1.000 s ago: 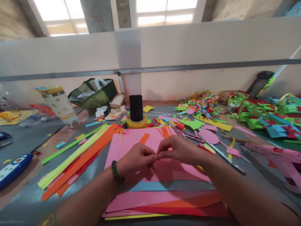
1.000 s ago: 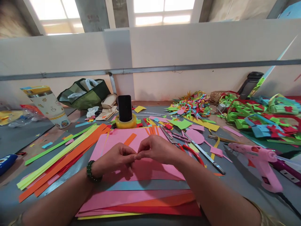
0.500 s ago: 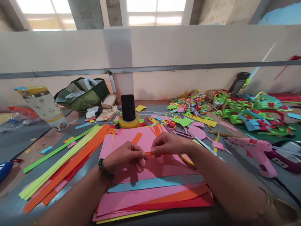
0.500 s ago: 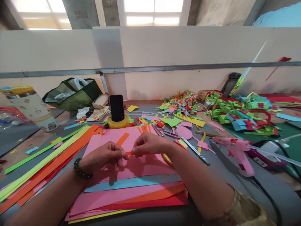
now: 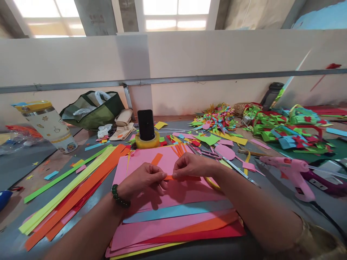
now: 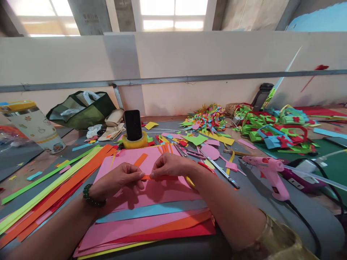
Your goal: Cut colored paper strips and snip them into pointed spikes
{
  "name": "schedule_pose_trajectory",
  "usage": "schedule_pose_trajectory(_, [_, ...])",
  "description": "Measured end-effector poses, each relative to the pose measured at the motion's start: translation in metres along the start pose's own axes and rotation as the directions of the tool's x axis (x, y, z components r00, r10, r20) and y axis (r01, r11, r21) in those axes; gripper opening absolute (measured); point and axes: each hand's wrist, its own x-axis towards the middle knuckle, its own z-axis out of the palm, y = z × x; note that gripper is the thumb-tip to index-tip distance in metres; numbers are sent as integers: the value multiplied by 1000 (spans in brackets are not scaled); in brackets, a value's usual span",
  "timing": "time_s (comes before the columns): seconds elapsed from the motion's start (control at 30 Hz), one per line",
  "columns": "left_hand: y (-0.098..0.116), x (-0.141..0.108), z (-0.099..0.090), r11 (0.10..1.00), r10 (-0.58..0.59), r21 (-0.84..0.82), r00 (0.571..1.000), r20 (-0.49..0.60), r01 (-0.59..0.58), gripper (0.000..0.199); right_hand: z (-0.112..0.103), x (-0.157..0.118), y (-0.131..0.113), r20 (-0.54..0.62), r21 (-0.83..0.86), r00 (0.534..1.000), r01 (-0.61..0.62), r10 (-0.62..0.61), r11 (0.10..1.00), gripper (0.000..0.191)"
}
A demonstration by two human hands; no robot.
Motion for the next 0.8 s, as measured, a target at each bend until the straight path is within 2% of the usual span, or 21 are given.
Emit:
schedule_pose_trajectory(0.17, [2,-2,-6,999,34,31,999,-19,-33,35,-9,-4,2,3,73,1000,10,-10,997,23])
schedule_pose_trajectory(0.3, [5,-7,-14,997,54,55,996,-74,-50,32,-16,-7,5,-49,137,999,-3,9,991,26])
schedule_pose_trajectory(0.43, [8,-8,-20,996,52,75,998,-41,-48,32,-23,-9,9,-61,168,998,-3,13,986,31])
schedule_pose_trajectory(0.5, [9,-8,-23,995,39,89,999,-20,-37,32,-25,-10,11,-48,167,999,-11,19,986,32])
schedule_pose_trajectory(0.8, [11,-13,-34,984,30,177,998,-48,-21,34,-29,-16,9,-48,128,998,39,-33,991,30])
